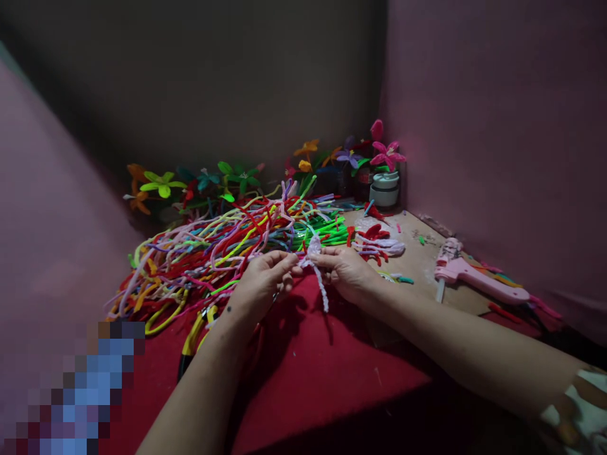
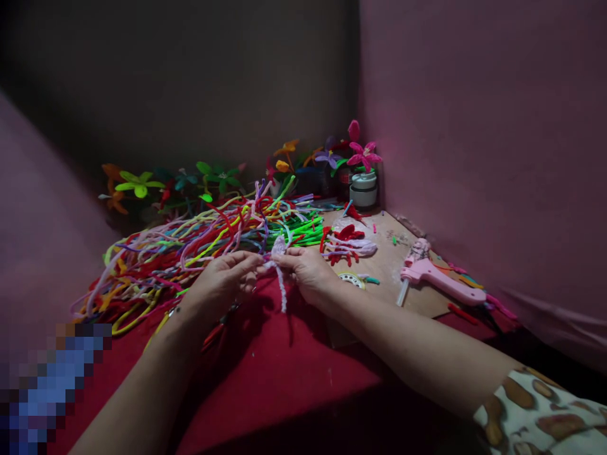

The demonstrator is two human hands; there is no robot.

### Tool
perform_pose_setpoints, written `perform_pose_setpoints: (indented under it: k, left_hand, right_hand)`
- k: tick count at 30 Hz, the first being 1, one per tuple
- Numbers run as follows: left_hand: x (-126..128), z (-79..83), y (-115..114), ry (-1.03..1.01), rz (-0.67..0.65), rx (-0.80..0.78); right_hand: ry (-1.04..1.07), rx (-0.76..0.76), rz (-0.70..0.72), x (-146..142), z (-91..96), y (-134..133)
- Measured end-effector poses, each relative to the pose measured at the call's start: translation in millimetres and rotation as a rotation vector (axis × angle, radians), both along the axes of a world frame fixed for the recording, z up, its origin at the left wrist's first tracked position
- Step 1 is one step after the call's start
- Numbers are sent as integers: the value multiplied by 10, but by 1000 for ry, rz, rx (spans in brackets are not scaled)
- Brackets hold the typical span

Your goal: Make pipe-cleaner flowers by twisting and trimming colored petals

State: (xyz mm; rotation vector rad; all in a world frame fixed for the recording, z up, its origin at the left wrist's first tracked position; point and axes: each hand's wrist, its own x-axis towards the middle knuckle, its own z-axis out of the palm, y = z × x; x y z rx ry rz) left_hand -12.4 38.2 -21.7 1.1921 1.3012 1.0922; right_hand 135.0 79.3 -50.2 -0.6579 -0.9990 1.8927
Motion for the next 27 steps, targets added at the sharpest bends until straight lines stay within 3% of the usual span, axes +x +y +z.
perform_pose_setpoints:
  k: [4,18,27]
  left_hand:
    - [43,-50,-19,4,-112,-44]
    - [249,32,-86,257,63,188]
    - [118,12,-39,198,-13,100]
  right_hand:
    - [18,27,-32,0,14,-6]
    - [-180,160,-97,-18,8,-74]
    - [-19,130,22,1,11,-34]
